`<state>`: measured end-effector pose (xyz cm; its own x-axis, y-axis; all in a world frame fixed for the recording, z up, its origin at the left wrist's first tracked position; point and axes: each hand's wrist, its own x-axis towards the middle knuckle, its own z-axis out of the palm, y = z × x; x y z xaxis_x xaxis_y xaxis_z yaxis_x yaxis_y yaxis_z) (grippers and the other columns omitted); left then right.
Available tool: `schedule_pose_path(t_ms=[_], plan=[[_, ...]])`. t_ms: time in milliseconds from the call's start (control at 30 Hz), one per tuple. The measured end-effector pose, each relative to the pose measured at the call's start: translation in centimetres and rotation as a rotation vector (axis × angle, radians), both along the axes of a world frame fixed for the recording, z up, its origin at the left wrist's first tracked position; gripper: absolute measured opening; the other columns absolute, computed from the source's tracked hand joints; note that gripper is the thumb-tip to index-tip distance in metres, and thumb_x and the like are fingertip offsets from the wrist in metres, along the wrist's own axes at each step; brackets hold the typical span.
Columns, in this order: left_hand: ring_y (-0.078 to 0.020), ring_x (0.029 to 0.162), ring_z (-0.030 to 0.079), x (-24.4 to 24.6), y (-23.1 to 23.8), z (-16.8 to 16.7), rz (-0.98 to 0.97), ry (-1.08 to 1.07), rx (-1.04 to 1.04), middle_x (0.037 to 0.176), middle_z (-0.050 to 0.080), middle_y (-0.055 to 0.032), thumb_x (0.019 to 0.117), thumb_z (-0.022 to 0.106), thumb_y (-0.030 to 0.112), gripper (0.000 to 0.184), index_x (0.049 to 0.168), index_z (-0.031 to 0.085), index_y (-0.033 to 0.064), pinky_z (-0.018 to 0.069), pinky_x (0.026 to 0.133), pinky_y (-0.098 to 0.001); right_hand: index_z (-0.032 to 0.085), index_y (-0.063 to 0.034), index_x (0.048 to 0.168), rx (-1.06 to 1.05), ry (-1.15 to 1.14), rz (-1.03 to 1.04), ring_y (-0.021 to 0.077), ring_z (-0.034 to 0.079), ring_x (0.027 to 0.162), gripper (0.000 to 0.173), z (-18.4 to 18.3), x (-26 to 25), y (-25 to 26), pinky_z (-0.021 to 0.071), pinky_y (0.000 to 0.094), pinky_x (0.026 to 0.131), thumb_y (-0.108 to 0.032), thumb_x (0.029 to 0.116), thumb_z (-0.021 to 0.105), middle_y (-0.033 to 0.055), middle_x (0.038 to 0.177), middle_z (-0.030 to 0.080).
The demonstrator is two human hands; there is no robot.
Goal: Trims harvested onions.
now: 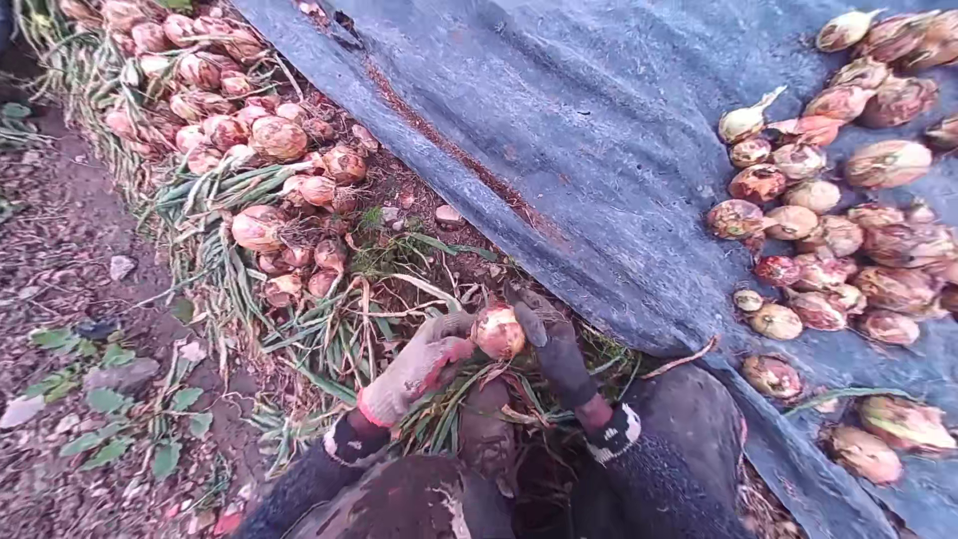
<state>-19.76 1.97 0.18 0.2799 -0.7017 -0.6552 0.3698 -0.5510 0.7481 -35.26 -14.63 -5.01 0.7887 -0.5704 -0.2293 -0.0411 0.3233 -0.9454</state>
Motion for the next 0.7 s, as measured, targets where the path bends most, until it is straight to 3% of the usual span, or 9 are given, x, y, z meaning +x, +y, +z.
schedule_pose_path(t_ms=[33,100,167,200,267,433,500,600,700], plan=[[-0.0125,0.055,0.056,0.0,-0.1,0.2,-0.116,-0.169,0.009,0.081,0.065,-0.0036,0.0931,0.066,0.038,0.034,0.117,0.072,0.0148,0.0483,0.045,-0.0286,0.067,-0.0041,0.132,-0.016,0.006,0.000,0.0168,0.064,0.123,0.042,-0.1,-0.2,-0.3,0.0524,0.0389,0.109,-0.034,0.1034,0.059,0.0080,0.132,0.069],[-0.0120,0.099,0.068,0.0,-0.6,0.8,-0.427,-0.727,0.144,0.115,0.072,0.0030,0.0823,0.059,0.081,0.070,0.123,0.073,0.0258,0.0602,0.082,-0.0399,0.072,-0.0075,0.128,-0.045,0.018,0.024,0.0148,0.065,0.121,0.033,-0.1,-0.6,-0.7,0.0528,0.0390,0.108,-0.027,0.1034,0.059,0.0057,0.128,0.071],[-0.0334,0.129,0.057,-0.4,-1.5,-0.2,-0.491,-1.027,0.142,0.140,0.062,-0.0140,0.0700,0.053,0.093,0.100,0.134,0.067,0.0187,0.0478,0.103,-0.0613,0.073,-0.0107,0.127,-0.081,0.051,0.063,0.0116,0.065,0.120,0.032,-0.1,-0.6,-1.2,0.0522,0.0373,0.109,-0.027,0.1045,0.057,0.0031,0.128,0.071],[-0.0332,0.135,0.053,-0.5,-1.8,-0.6,-0.451,-0.998,0.103,0.146,0.057,-0.0152,0.0670,0.059,0.093,0.110,0.144,0.058,0.0148,0.0445,0.108,-0.0605,0.072,-0.0093,0.127,-0.065,0.039,0.069,0.0117,0.065,0.120,0.031,0.0,-0.5,-1.4,0.0522,0.0370,0.108,-0.025,0.1045,0.058,0.0040,0.127,0.071],[-0.0113,0.123,0.064,-0.8,-2.5,-1.0,-0.312,-0.703,0.037,0.136,0.065,0.0003,0.0600,0.079,0.080,0.113,0.150,0.050,0.0188,0.0563,0.103,-0.0403,0.072,-0.0069,0.126,-0.040,0.010,0.075,0.0126,0.066,0.118,0.030,0.4,-0.3,-1.7,0.0528,0.0372,0.107,-0.023,0.1040,0.059,0.0057,0.126,0.072],[-0.0075,0.110,0.067,-2.8,-3.4,-1.4,-0.121,-0.680,0.020,0.126,0.068,-0.0009,0.0513,0.088,0.067,0.112,0.144,0.052,0.0150,0.0592,0.094,-0.0365,0.073,-0.0087,0.124,0.113,0.089,0.045,0.0121,0.068,0.111,0.033,0.9,-0.1,-1.8,0.0555,0.0372,0.100,-0.031,0.1054,0.056,0.0049,0.120,0.074],[-0.0112,0.111,0.068,-2.2,-3.5,0.3,-0.052,-0.517,-0.027,0.126,0.069,-0.0020,0.0489,0.094,0.057,0.110,0.144,0.055,0.0158,0.0600,0.094,-0.0349,0.072,-0.0037,0.122,0.178,0.013,0.071,0.0116,0.069,0.096,0.032,2.7,-0.5,-2.4,0.0583,0.0334,0.086,-0.027,0.1050,0.057,0.0076,0.112,0.074],[-0.0156,0.085,0.071,-1.0,-4.1,0.9,0.166,-0.403,0.008,0.105,0.073,-0.0064,0.0641,0.088,0.055,0.083,0.131,0.065,0.0125,0.0613,0.069,-0.0347,0.073,0.0007,0.109,0.174,-0.255,0.117,0.0046,0.063,0.068,0.027,6.4,-2.4,-2.2,0.0548,0.0235,0.060,-0.020,0.1027,0.057,0.0045,0.088,0.073],[-0.0169,0.096,0.070,2.6,-4.7,-2.5,0.308,-0.524,0.170,0.124,0.068,-0.0105,0.0779,0.083,0.045,0.083,0.147,0.052,0.0108,0.0609,0.082,-0.0415,0.070,-0.0027,0.109,0.009,-0.477,0.090,0.0023,0.068,0.086,0.022,10.4,-4.0,-2.8,0.0579,0.0222,0.078,-0.017,0.1044,0.054,0.0008,0.096,0.073]])
